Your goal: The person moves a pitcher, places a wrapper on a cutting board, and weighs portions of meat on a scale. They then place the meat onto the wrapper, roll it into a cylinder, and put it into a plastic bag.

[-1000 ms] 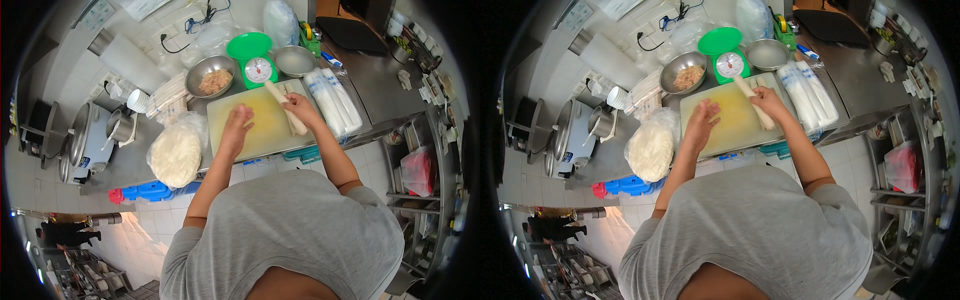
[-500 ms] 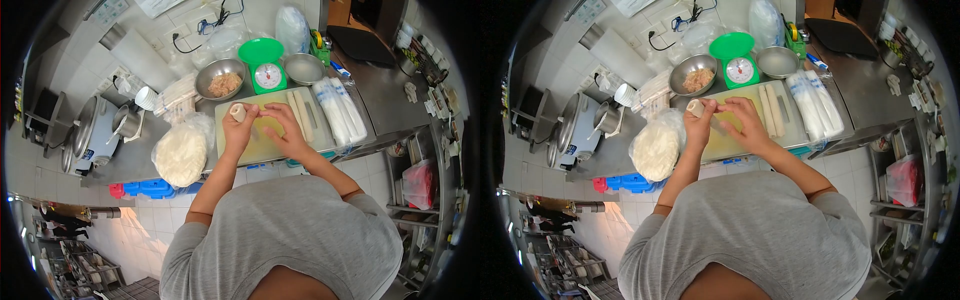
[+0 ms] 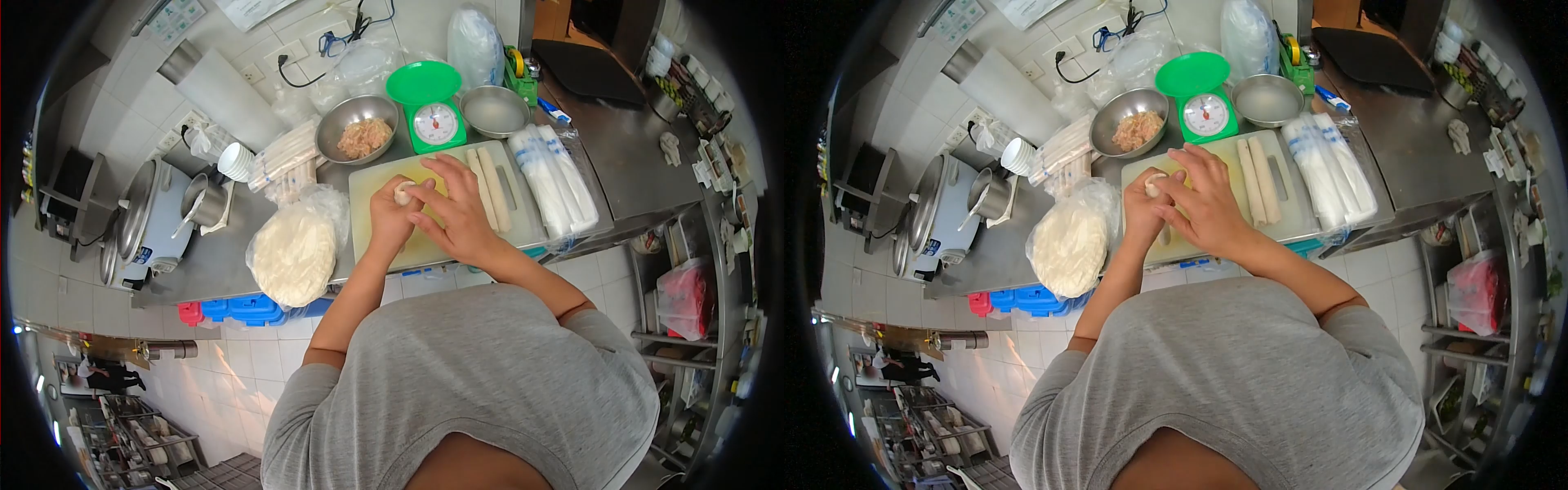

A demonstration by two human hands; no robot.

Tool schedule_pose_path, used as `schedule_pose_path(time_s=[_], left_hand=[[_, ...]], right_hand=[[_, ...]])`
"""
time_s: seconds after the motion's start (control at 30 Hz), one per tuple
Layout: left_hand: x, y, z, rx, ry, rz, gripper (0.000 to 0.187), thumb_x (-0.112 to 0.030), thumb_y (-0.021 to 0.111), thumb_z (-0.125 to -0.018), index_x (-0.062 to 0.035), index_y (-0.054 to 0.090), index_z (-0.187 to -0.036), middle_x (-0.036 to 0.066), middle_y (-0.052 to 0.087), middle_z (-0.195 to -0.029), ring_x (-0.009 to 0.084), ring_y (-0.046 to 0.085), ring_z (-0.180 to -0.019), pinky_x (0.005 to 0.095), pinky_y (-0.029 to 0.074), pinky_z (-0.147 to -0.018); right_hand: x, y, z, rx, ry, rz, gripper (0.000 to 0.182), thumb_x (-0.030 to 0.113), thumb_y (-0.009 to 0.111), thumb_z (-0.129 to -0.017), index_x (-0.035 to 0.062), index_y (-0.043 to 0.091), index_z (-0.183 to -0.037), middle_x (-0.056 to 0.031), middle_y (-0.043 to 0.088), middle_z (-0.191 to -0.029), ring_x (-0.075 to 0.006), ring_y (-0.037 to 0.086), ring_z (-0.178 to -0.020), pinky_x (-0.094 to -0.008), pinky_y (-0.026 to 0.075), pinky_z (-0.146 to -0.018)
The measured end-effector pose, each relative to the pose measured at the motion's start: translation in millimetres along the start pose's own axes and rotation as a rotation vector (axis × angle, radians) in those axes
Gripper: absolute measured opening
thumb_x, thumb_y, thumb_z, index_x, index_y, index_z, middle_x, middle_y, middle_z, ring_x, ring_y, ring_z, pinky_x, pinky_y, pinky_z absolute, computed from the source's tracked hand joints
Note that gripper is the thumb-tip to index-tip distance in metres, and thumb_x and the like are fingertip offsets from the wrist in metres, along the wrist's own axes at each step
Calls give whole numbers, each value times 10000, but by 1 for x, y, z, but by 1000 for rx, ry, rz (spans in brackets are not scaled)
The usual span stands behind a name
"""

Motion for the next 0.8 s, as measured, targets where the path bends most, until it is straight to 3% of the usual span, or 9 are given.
schedule_pose_path(time_s=[0.43, 0.57, 0.63, 0.8], left_hand=[[-1, 1, -1, 3, 31, -22, 225, -95, 708, -821, -52, 538, -680, -48, 511, -626, 31, 429, -598, 206, 359, -508], [-1, 1, 3, 43, 8, 69, 199, -17, 669, -809, -51, 529, -672, -35, 529, -656, 37, 461, -640, 213, 398, -546], [3, 2, 4, 58, 36, 144, 179, 21, 645, -796, -49, 534, -673, -27, 550, -676, 40, 477, -661, 214, 419, -568], [-5, 2, 12, 116, 63, -46, 97, 36, 623, -767, -27, 573, -711, 2, 599, -712, 61, 508, -678, 223, 443, -593]], right_hand=[[5, -3, -1, 13, -23, -1, 351, 304, 627, -832, 121, 629, -1132, -166, 477, -1283, -401, 384, -1218, -513, 310, -974], [11, 0, -1, 53, -9, -15, 300, 269, 621, -849, 138, 654, -1116, -159, 483, -1284, -401, 360, -1238, -498, 291, -1002], [11, 0, -2, 44, -28, 8, 262, 260, 623, -842, 115, 661, -1058, -154, 503, -1241, -403, 362, -1240, -511, 288, -1001], [12, -3, -8, 96, -81, 34, 217, 252, 628, -832, 72, 655, -951, -145, 527, -1159, -402, 370, -1243, -536, 281, -1006]])
Point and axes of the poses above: each hand's wrist, its own z-axis away from the middle knuckle, its own y-axis out of the palm, x = y × z, the point moved 4 cm from there along -z, towards the middle knuckle
